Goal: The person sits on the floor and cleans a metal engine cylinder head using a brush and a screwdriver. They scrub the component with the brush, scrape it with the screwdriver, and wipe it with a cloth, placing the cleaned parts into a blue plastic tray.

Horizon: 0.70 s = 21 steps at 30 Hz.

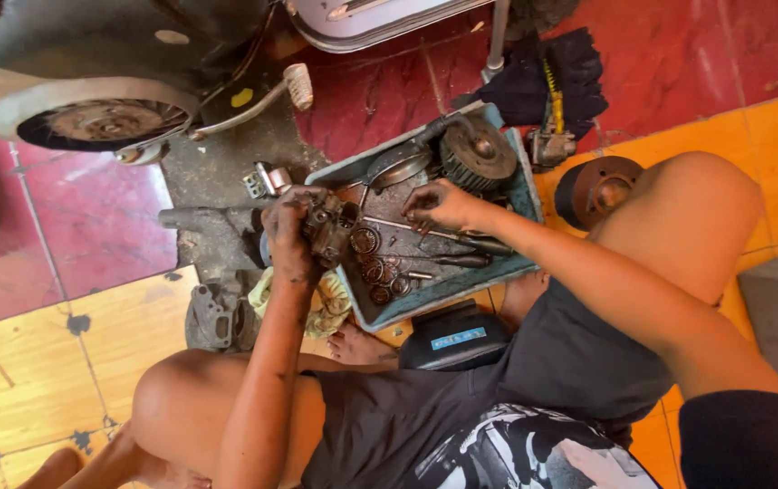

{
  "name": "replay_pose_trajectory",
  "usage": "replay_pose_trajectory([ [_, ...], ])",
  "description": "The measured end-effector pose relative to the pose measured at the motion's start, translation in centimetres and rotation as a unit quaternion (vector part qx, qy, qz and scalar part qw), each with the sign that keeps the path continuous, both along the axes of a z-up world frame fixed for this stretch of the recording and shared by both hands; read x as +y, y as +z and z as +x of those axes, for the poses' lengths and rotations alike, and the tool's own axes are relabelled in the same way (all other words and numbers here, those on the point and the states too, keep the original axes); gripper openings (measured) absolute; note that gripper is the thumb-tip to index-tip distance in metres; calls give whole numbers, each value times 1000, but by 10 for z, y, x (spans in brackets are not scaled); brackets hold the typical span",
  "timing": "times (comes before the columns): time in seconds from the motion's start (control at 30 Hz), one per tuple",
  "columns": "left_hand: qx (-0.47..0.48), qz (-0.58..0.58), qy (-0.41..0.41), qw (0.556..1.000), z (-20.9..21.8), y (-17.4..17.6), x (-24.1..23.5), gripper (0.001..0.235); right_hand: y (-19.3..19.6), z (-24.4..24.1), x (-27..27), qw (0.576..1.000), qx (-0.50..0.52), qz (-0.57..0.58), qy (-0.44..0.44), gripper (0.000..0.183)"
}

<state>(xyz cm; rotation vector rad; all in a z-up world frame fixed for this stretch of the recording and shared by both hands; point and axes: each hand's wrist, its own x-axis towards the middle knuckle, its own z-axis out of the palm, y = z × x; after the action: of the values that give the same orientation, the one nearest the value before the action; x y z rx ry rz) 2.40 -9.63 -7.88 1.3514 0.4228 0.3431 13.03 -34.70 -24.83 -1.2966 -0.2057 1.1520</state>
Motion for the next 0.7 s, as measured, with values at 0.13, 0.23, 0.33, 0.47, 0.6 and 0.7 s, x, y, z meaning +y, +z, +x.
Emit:
replay_pose_trajectory([
  [0.13, 17, -58, 36, 998, 9, -17, -1, 36, -32, 14, -3, 991, -115, -69, -5, 14],
  [0.23, 26, -90, 63, 994, 10, -51, 9, 32, -58, 14, 5, 993, -88, -71, -37, 18],
  [0.33, 35, -104, 76, 991, 10, -54, 17, 30, -87, 10, 13, 995, -46, -65, -58, 19],
  [0.47, 16, -124, 60, 990, 11, -85, 38, 26, -110, -7, 21, 992, -45, -78, -89, 22],
  [0.6, 28, -105, 56, 992, 2, -93, 43, 30, -142, -8, 14, 980, -126, -131, -83, 21],
  [0.7, 40, -102, 57, 992, 3, -33, 19, 30, -141, -18, 21, 867, -324, -353, 136, 40],
])
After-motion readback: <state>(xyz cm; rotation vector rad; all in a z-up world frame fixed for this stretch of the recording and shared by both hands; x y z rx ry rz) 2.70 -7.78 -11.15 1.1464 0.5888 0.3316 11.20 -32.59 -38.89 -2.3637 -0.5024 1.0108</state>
